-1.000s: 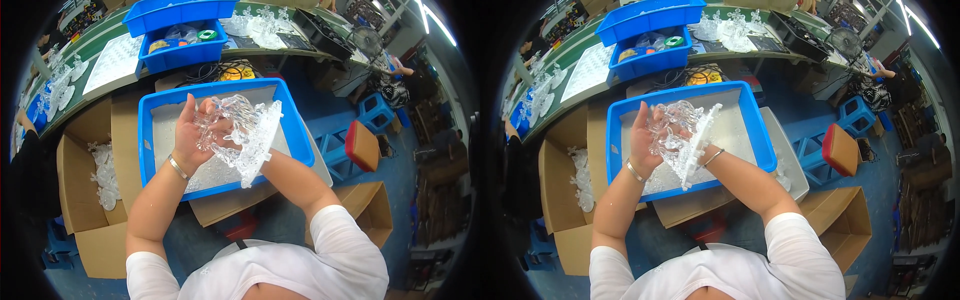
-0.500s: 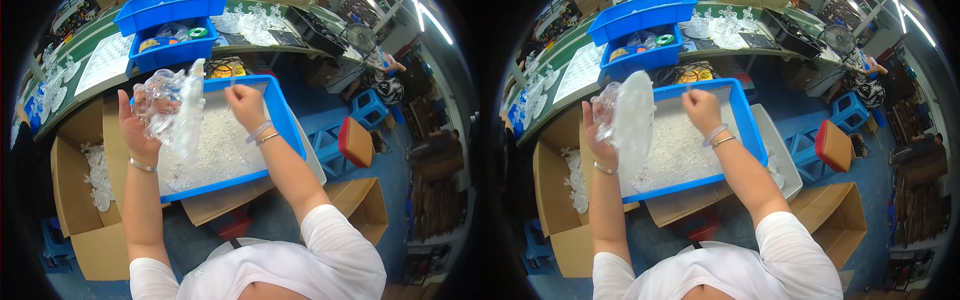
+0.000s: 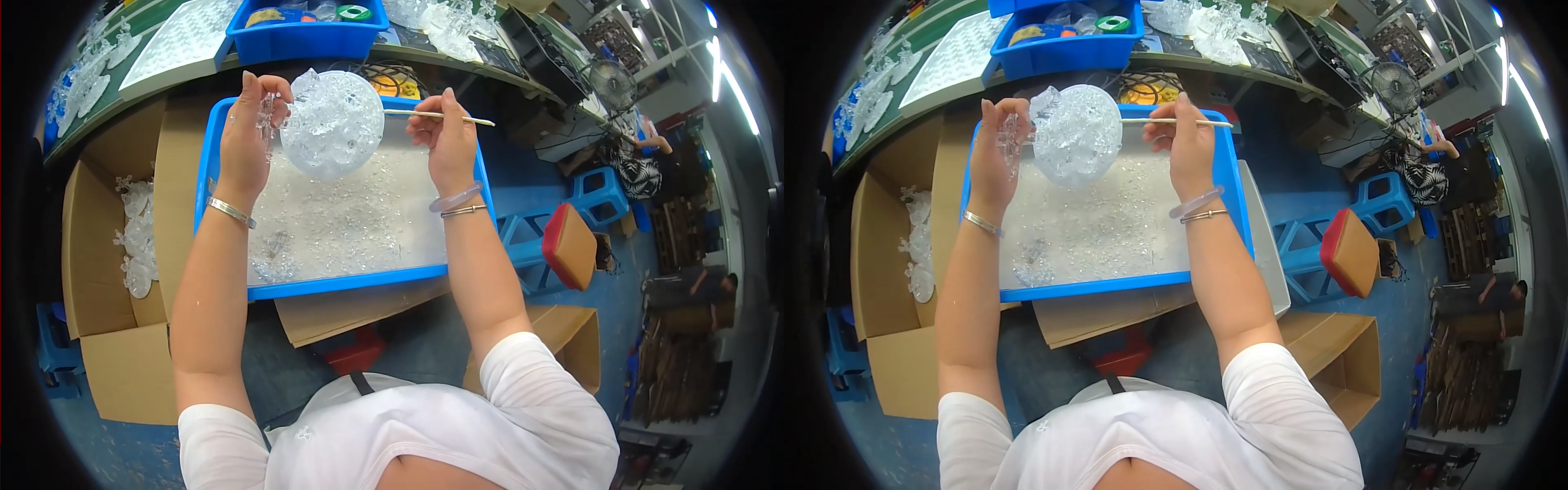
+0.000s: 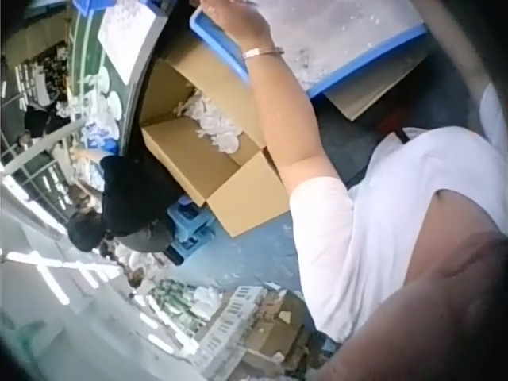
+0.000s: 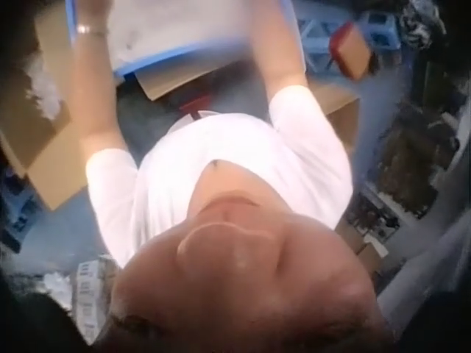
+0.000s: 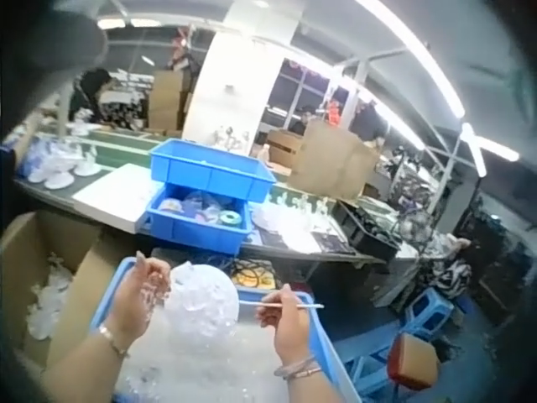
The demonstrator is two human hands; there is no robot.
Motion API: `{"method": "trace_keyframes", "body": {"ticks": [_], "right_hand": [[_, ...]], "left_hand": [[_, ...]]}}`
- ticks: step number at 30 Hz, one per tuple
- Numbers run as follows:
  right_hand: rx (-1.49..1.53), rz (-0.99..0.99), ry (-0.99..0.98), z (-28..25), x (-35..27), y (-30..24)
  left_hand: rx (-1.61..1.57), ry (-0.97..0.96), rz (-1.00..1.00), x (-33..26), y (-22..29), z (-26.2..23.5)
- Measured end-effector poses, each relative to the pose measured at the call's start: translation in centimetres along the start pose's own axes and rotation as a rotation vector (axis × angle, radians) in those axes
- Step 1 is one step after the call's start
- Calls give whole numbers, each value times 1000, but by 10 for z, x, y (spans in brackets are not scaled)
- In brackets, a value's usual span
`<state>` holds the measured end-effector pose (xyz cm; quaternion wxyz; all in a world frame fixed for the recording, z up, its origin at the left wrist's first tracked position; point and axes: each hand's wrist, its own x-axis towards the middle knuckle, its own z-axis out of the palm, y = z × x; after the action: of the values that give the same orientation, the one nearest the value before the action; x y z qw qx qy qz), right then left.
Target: Assembling or cleaning a decorative round light fixture component by arranging small crystalline beads using a wooden tool.
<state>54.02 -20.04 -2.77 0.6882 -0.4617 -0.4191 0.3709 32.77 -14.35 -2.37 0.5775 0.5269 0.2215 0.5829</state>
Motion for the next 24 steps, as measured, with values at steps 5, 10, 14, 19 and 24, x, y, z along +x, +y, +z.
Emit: {"method": "trace_keyframes", "body": {"ticks": [5, 10, 14, 19, 24], "right_hand": [[-35, -44, -3, 2, -1, -1], [-103, -50, 6, 2, 1, 0], [-125, -49, 19, -1, 0, 2], [-123, -72, 4, -1, 0, 2], [-86, -119, 56, 4, -2, 1]], "left_hand": [[23, -45, -10, -3, -2, 1], [30, -71, -17, -3, -2, 2], [9, -57, -24, -3, -3, 0], [22, -45, -20, -4, -2, 2], [-2, -55, -46, -4, -2, 2]]}}
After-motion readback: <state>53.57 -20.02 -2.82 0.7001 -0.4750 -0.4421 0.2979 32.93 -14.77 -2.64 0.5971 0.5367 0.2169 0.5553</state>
